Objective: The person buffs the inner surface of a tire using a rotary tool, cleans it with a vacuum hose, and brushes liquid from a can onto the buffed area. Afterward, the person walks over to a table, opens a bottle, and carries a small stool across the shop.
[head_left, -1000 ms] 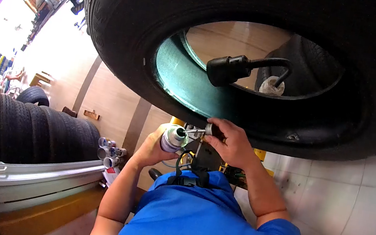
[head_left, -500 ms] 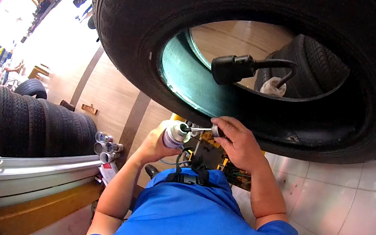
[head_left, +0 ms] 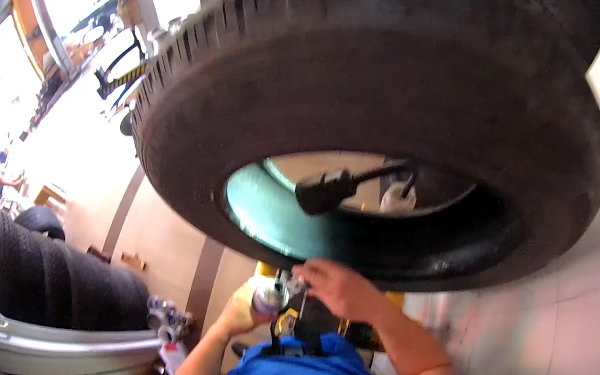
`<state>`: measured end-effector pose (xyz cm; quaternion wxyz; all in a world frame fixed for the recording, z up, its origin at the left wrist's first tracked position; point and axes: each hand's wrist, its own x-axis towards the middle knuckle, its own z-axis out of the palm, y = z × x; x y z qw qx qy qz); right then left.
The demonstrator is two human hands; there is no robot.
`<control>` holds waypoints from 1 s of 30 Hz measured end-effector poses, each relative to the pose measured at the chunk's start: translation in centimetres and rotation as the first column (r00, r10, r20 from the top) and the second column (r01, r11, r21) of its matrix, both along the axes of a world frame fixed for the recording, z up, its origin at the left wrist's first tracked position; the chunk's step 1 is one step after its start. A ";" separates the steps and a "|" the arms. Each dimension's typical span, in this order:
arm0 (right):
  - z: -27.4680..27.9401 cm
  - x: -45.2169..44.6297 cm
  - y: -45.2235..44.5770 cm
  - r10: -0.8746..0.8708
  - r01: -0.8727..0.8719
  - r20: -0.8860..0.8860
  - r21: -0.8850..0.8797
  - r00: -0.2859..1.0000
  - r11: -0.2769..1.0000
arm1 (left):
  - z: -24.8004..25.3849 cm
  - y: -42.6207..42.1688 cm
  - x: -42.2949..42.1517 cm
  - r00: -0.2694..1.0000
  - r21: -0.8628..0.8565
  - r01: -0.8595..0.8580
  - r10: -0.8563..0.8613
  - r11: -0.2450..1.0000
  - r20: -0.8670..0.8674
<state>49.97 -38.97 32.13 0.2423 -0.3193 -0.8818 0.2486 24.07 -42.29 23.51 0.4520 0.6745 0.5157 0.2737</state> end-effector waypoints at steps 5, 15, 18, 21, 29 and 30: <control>-0.2 1.4 0.4 -0.033 0.036 0.038 -0.088 0.999 0.995 | -4.0 0.2 -0.7 0.997 0.049 -0.022 0.019 0.999 0.071; 2.0 1.4 0.4 -0.124 0.127 0.031 -0.298 0.992 0.946 | 0.7 -0.1 1.4 0.961 0.306 -0.028 -0.059 0.952 0.271; 0.8 0.6 0.4 -0.101 0.096 -0.014 -0.208 0.995 0.973 | 0.0 0.3 1.1 0.963 0.370 0.000 -0.100 0.929 0.251; -0.1 1.1 1.0 -0.061 0.059 -0.014 -0.069 0.998 0.996 | -0.9 0.6 1.2 0.934 0.331 -0.046 -0.077 0.943 0.349; 0.0 0.8 0.6 -0.096 0.097 -0.030 0.034 0.995 0.995 | -3.4 2.2 0.2 0.971 0.122 -0.050 0.020 0.991 0.239; 0.7 0.8 0.6 -0.128 0.127 -0.004 0.112 0.992 0.986 | -1.2 1.7 0.1 0.965 -0.039 -0.033 0.043 0.999 0.260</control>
